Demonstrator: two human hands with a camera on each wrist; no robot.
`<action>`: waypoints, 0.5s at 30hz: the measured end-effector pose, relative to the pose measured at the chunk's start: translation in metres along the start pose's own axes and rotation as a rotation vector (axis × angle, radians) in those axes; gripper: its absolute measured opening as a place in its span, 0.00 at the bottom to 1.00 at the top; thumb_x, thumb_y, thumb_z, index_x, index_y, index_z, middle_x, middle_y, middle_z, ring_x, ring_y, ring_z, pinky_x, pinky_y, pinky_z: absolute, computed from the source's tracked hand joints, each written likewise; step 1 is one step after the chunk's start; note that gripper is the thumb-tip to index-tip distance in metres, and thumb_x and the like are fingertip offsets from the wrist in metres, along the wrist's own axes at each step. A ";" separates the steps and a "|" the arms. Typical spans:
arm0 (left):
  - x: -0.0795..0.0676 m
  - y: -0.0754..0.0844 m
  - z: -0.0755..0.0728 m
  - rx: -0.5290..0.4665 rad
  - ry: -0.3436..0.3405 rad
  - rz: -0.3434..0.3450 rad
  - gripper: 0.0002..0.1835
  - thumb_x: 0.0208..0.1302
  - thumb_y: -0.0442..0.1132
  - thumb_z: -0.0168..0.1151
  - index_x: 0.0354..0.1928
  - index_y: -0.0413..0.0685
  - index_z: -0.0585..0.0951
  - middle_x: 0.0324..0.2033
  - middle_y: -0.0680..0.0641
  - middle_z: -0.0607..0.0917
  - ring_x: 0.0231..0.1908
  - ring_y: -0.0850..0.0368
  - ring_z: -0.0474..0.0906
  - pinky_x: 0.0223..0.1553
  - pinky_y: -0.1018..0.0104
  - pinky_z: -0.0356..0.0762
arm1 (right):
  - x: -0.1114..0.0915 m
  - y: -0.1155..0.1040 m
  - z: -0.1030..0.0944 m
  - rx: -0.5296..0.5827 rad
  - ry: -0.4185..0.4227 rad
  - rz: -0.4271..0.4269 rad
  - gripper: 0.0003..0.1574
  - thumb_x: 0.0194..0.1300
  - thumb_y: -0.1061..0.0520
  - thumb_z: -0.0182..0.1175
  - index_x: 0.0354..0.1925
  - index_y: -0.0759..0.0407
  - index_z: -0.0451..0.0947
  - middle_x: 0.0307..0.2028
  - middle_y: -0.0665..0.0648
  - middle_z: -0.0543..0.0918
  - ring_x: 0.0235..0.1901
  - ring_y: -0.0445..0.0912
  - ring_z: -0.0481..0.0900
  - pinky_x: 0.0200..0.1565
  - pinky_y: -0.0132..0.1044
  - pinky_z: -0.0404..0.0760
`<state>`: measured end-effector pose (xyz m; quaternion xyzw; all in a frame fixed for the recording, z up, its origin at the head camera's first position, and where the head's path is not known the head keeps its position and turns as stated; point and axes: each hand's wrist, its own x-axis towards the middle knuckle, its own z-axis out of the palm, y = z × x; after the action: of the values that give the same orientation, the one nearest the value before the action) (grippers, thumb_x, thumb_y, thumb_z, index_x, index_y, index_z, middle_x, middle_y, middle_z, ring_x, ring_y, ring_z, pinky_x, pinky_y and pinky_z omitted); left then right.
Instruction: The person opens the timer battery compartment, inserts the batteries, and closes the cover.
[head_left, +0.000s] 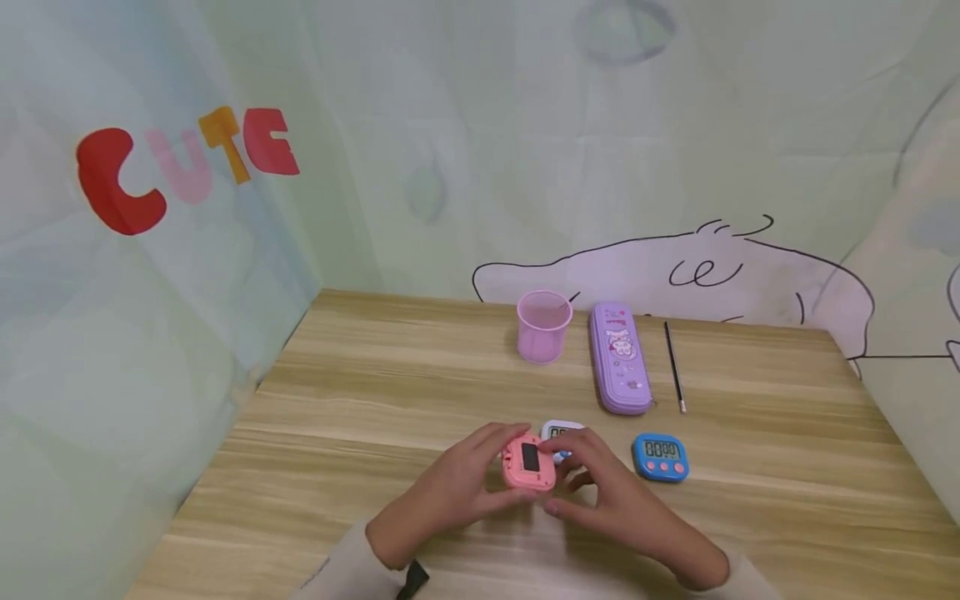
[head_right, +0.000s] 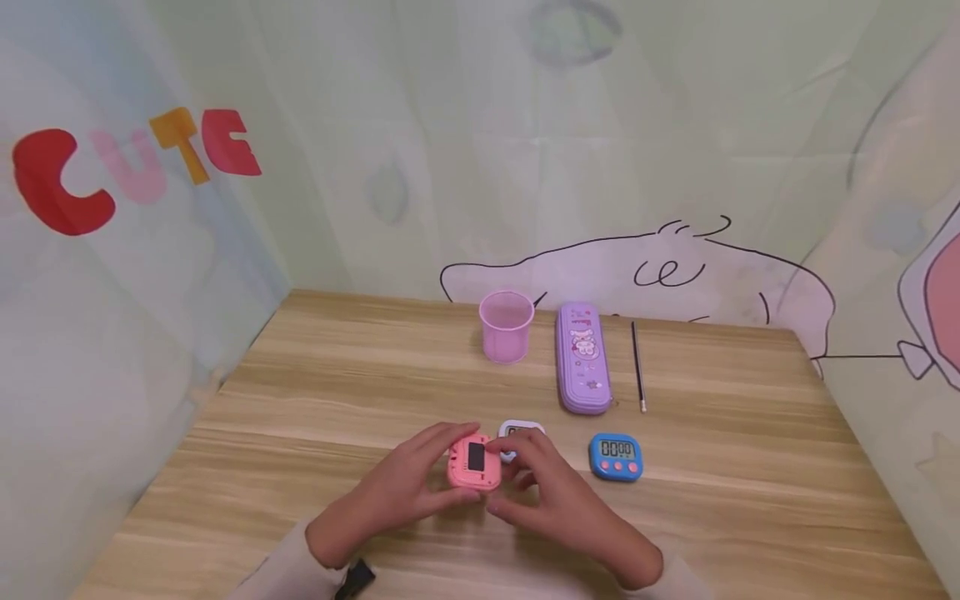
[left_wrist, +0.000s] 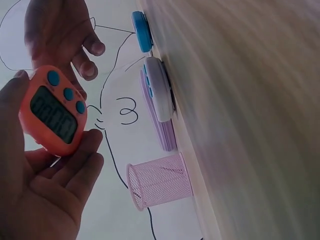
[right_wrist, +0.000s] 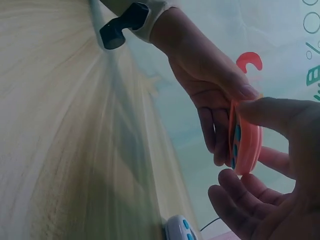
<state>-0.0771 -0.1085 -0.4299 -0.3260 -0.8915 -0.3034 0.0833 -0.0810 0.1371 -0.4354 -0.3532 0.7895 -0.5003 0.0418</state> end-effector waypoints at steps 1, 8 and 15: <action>0.000 0.001 0.000 0.000 -0.005 -0.015 0.42 0.59 0.67 0.61 0.69 0.49 0.68 0.58 0.53 0.76 0.59 0.58 0.73 0.59 0.59 0.74 | 0.000 0.000 0.001 -0.020 0.006 -0.004 0.33 0.61 0.49 0.68 0.61 0.50 0.69 0.56 0.49 0.69 0.42 0.42 0.79 0.41 0.38 0.84; 0.000 0.007 0.001 -0.042 -0.002 -0.082 0.41 0.58 0.67 0.61 0.65 0.48 0.71 0.58 0.54 0.76 0.59 0.58 0.73 0.59 0.58 0.74 | 0.002 0.000 0.004 -0.067 0.056 -0.020 0.31 0.60 0.50 0.70 0.59 0.52 0.71 0.54 0.48 0.71 0.40 0.40 0.80 0.43 0.37 0.84; -0.001 0.009 0.004 -0.103 0.025 -0.112 0.39 0.57 0.64 0.65 0.64 0.48 0.71 0.56 0.54 0.77 0.57 0.59 0.74 0.58 0.59 0.75 | 0.001 0.001 0.007 -0.095 0.061 -0.026 0.30 0.61 0.50 0.69 0.59 0.50 0.71 0.54 0.46 0.73 0.41 0.39 0.81 0.46 0.37 0.83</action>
<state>-0.0701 -0.1015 -0.4288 -0.2754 -0.8904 -0.3573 0.0604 -0.0791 0.1313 -0.4393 -0.3494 0.8086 -0.4734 -0.0055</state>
